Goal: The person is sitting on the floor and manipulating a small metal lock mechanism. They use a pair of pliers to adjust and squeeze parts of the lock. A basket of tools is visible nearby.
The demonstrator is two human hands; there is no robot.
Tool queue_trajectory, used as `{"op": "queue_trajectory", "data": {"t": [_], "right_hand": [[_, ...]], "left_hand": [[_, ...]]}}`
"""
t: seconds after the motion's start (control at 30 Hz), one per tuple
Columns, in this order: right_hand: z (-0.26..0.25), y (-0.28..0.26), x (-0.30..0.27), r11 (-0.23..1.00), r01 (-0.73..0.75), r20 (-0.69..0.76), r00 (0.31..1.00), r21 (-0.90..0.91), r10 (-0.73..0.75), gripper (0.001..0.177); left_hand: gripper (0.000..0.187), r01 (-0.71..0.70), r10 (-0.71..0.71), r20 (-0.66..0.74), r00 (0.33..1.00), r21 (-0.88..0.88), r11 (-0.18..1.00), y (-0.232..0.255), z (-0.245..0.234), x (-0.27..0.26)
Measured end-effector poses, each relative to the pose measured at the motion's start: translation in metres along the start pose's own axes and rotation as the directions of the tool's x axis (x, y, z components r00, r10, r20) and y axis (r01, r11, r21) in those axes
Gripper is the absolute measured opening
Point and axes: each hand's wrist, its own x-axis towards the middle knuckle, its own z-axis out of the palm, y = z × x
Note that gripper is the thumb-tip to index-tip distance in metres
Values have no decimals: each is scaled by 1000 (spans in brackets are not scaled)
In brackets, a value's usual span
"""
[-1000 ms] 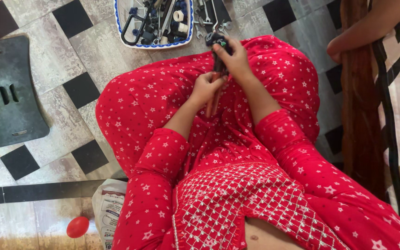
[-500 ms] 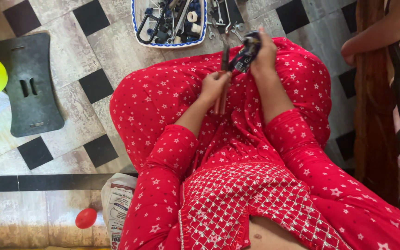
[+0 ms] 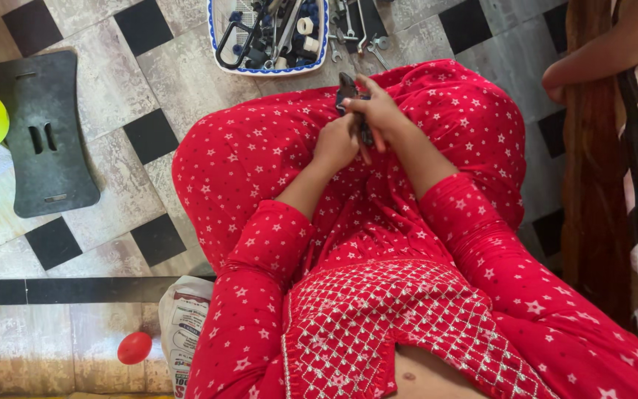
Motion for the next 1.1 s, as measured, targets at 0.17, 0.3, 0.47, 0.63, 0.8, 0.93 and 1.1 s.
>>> {"op": "queue_trajectory", "data": {"t": [0.17, 0.3, 0.47, 0.63, 0.8, 0.93, 1.1], "right_hand": [[-23, 30, 40, 937, 101, 67, 989, 333, -131, 80], [-21, 20, 33, 847, 136, -7, 988, 514, -154, 54], [-11, 41, 44, 827, 263, -27, 957, 497, -288, 41], [-8, 37, 28, 802, 481, -185, 804, -354, -565, 44], [-2, -6, -5, 369, 268, -127, 630, -890, -766, 35], [-17, -11, 1, 504, 381, -276, 514, -775, -812, 28], [-77, -23, 24, 778, 616, -648, 644, 125, -406, 27]], "left_hand": [[21, -39, -16, -263, 965, -202, 979, -13, 11, 11], [32, -56, -246, -295, 923, -737, 674, -35, 15, 34], [51, 349, -197, 310, 930, -913, 211, -15, 13, 17], [81, 430, -63, 429, 901, -866, 256, 8, -2, 5], [86, 387, -16, 401, 916, -872, 298, -2, 7, 10], [87, 497, -46, 497, 867, -850, 177, 1, 8, 8], [95, 470, 29, 494, 869, -842, 266, 3, 12, 5]]}}
